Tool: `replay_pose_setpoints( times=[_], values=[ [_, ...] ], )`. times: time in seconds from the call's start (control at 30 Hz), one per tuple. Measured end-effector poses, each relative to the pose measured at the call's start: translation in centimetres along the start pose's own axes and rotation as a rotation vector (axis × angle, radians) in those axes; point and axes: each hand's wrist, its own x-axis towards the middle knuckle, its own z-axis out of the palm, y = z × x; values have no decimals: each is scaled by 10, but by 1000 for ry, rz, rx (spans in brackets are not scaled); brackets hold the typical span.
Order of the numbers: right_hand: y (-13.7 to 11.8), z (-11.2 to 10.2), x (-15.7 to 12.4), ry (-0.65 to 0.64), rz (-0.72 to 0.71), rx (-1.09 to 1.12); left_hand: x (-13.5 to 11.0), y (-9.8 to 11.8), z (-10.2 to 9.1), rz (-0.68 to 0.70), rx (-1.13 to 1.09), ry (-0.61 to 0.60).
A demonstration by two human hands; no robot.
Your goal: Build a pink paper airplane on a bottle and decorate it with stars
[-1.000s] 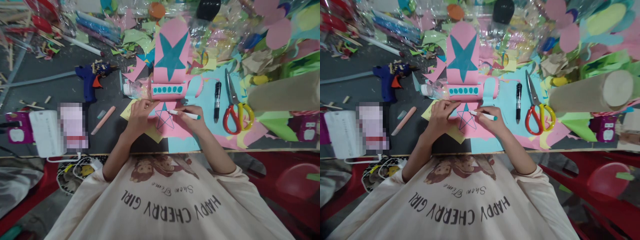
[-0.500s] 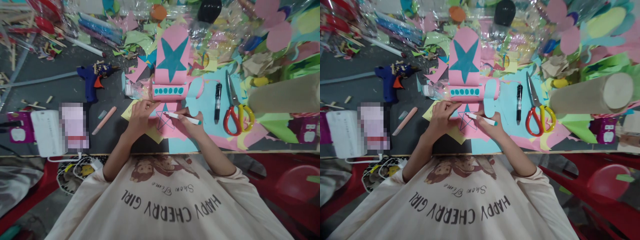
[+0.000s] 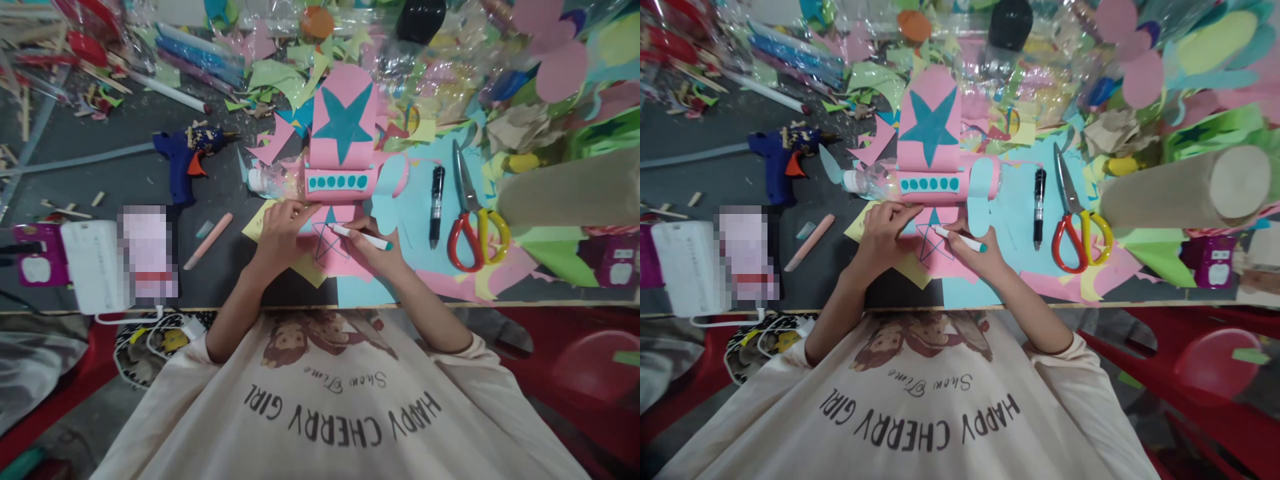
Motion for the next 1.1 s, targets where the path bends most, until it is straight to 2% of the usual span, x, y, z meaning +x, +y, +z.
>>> replay_pose_setpoints(
  times=[0.2, 0.33, 0.4, 0.57, 0.7, 0.93, 1.1],
  values=[
    [-4, -5, -1, -120, -73, -124, 0, 1, 1, -1, 1, 23],
    [-3, -7, -2, -152, -86, -168, 0, 0, 1, 13, -10, 25],
    [-2, -6, -2, -126, -68, -160, 0, 0, 1, 12, -11, 26],
    [-3, 0, 1, 51, 19, -111, 0, -1, 1, 4, -10, 19],
    [-3, 2, 1, 73, 41, -100, 0, -1, 0, -2, -23, 7],
    [-3, 0, 0, 37, -2, -125, 1, 2, -1, -29, -27, -16],
    [-4, -5, 0, -88, -36, -156, 0, 1, 0, -8, -25, 2]
  ],
)
